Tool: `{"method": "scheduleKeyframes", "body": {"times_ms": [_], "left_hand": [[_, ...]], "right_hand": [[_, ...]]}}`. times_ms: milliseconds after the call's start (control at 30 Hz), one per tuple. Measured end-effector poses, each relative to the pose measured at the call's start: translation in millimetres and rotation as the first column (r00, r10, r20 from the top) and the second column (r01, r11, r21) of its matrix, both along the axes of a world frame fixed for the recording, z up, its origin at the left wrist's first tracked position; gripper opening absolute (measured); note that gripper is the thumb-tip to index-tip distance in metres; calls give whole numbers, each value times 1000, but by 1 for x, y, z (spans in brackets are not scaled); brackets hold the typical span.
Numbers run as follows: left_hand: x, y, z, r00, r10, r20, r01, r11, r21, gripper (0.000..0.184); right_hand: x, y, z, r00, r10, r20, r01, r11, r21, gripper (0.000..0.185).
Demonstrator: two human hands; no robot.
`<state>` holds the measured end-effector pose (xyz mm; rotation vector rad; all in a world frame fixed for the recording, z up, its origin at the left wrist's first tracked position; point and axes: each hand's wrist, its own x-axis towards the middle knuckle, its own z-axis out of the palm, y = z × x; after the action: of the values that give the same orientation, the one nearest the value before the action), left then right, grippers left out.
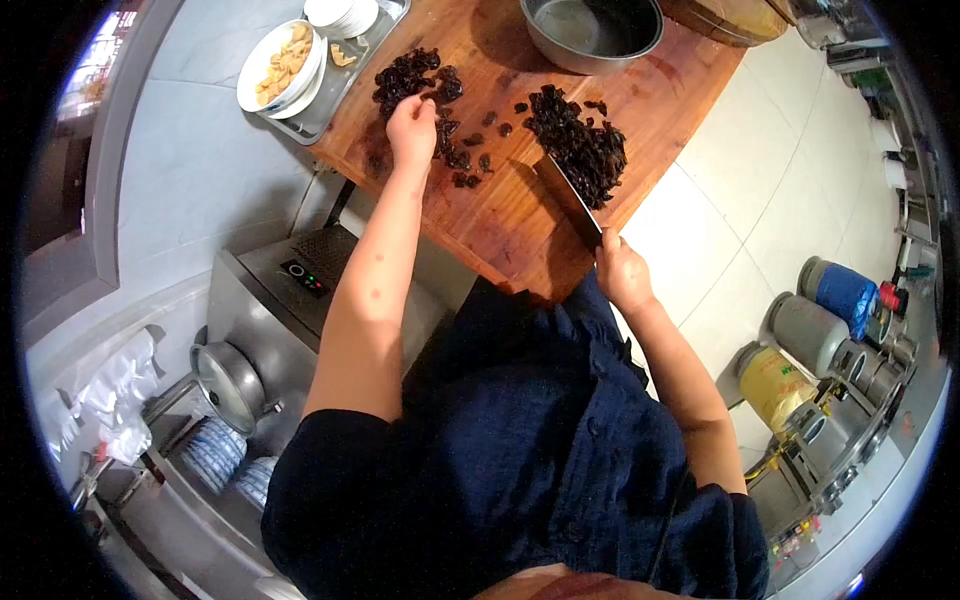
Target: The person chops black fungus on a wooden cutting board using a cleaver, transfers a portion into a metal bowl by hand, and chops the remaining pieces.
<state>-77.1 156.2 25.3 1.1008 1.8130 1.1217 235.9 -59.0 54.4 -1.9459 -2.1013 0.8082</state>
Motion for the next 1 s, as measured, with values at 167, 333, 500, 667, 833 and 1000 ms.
{"method": "scheduleKeyframes", "body": {"times_ms": [167, 333, 500, 667, 833, 1000], "left_hand": [[18, -61, 18, 486, 203, 850, 113, 950, -292, 8], [43, -110, 6, 515, 238, 824, 225, 889, -398, 5], [83, -135, -12, 944, -196, 264, 268, 924, -272, 17], [93, -145, -13, 643, -515, -567, 646, 763, 39, 19], [82, -157, -16, 558, -571, -602, 764, 637, 105, 17], [77, -157, -25, 565, -570, -597, 777, 611, 152, 16]], "right_hand": [[1, -1, -2, 1000, -9, -16, 9, 1000, 20, 14], [0, -1, 2, 1000, -12, -24, 13, 999, 36, 14], [-1, -1, -3, 999, -37, 11, 37, 999, -26, 19], [-2, 0, -2, 998, -55, 19, 56, 998, -29, 18], [0, -3, 2, 1000, -20, -14, 21, 999, 33, 13], [-4, -7, 27, 994, 69, 83, -66, 997, -45, 17]]}}
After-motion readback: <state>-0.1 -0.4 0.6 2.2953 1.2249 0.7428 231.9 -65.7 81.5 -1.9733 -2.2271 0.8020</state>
